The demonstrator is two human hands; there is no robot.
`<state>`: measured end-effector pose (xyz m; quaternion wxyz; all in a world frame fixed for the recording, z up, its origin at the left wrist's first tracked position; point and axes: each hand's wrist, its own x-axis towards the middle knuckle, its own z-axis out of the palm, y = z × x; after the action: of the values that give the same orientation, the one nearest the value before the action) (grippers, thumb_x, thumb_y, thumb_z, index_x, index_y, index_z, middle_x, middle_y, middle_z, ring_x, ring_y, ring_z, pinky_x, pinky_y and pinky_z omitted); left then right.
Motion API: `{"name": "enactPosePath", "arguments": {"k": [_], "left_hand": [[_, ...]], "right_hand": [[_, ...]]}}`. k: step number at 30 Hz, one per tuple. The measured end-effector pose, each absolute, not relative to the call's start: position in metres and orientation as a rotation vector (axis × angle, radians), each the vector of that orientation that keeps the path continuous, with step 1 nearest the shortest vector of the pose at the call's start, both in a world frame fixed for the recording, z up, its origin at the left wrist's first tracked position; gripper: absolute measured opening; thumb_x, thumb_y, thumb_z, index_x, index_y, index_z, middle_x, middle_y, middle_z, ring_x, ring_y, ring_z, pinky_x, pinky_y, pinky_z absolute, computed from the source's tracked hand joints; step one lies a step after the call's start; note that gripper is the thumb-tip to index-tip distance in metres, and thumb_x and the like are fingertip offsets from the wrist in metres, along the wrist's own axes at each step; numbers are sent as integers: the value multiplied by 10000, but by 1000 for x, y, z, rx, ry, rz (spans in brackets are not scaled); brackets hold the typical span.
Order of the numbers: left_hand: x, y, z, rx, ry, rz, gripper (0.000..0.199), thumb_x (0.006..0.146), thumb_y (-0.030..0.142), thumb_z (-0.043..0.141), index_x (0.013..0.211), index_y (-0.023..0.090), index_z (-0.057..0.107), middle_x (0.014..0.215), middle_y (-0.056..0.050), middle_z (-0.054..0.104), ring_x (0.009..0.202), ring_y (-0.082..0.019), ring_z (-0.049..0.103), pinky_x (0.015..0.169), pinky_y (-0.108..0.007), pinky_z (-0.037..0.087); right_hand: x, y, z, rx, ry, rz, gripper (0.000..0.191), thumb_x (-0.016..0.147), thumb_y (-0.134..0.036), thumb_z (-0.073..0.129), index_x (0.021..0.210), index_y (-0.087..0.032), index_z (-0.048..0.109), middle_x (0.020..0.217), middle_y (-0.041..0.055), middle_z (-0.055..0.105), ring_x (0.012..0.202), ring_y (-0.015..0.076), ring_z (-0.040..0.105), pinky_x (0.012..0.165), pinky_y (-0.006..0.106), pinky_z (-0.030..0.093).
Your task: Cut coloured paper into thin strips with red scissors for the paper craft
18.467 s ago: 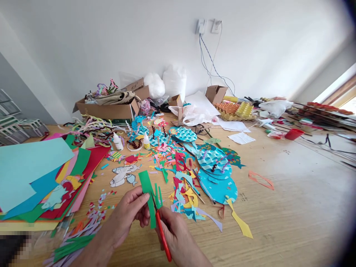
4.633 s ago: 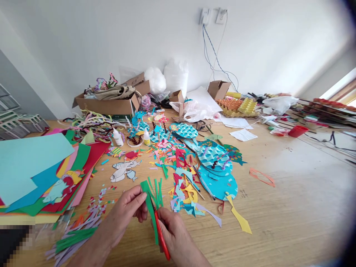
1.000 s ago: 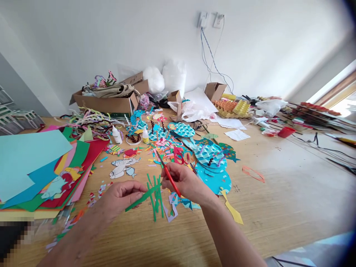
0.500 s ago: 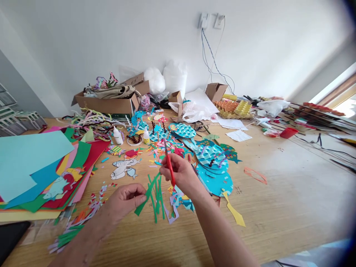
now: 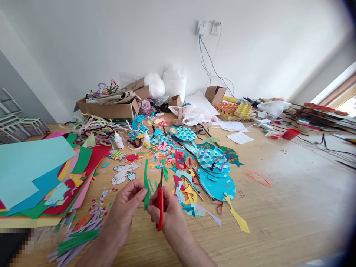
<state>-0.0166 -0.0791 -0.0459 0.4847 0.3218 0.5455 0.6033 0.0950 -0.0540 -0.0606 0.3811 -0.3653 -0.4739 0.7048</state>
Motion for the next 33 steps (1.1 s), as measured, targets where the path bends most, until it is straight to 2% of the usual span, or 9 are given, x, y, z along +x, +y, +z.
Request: {"name": "enactPosePath", "arguments": {"k": [5, 10, 13, 18, 22, 28, 33], "left_hand": [[-22, -85, -36, 955, 1349, 1305, 205, 763, 364, 499, 689, 191, 578, 620, 20, 513, 626, -149, 469, 601, -253, 379], [-29, -83, -38, 1214, 1386, 969, 174, 709, 331, 535, 609, 189, 544, 563, 31, 502, 574, -141, 443, 557, -243, 349], [-30, -80, -41, 1256, 1366, 972, 108, 681, 293, 543, 676, 187, 568, 636, 14, 551, 603, -150, 468, 556, -246, 365], [-32, -78, -35, 1227, 1460, 1059, 136, 658, 281, 563, 558, 189, 550, 508, 43, 496, 519, -128, 446, 510, -234, 364], [-36, -80, -30, 1075, 1505, 1197, 133, 675, 307, 576, 622, 185, 572, 544, 35, 549, 550, -138, 520, 556, -250, 431], [-37, -79, -32, 1010, 1451, 1218, 156, 698, 311, 573, 634, 171, 554, 550, 14, 597, 504, -129, 548, 473, -241, 441], [-38, -78, -33, 1037, 1429, 1167, 164, 707, 314, 564, 626, 174, 541, 549, 20, 599, 497, -118, 540, 462, -231, 442]], "right_hand": [[103, -45, -56, -932, -1285, 1747, 198, 547, -189, 583, 662, -196, 421, 587, -57, 468, 496, 85, 403, 454, 200, 311], [109, -38, -54, -1001, -1570, 1636, 196, 564, -123, 558, 639, -199, 393, 578, -56, 463, 522, 99, 417, 476, 208, 317], [109, -36, -53, -1009, -1668, 1575, 195, 586, -122, 557, 647, -201, 391, 593, -55, 470, 530, 102, 422, 486, 210, 322], [114, -42, -52, -1016, -1716, 1515, 166, 675, -212, 553, 675, -200, 388, 588, -61, 416, 535, 97, 388, 475, 200, 299], [122, -59, -57, -1062, -1914, 1454, 155, 776, -232, 447, 641, -197, 379, 545, -66, 339, 509, 91, 322, 454, 204, 243], [123, -71, -62, -1086, -2036, 1428, 182, 786, -204, 407, 611, -195, 361, 544, -59, 332, 515, 91, 310, 456, 207, 223], [120, -69, -63, -1082, -2047, 1441, 187, 794, -204, 397, 611, -194, 362, 536, -61, 331, 511, 88, 303, 452, 202, 218]]}}
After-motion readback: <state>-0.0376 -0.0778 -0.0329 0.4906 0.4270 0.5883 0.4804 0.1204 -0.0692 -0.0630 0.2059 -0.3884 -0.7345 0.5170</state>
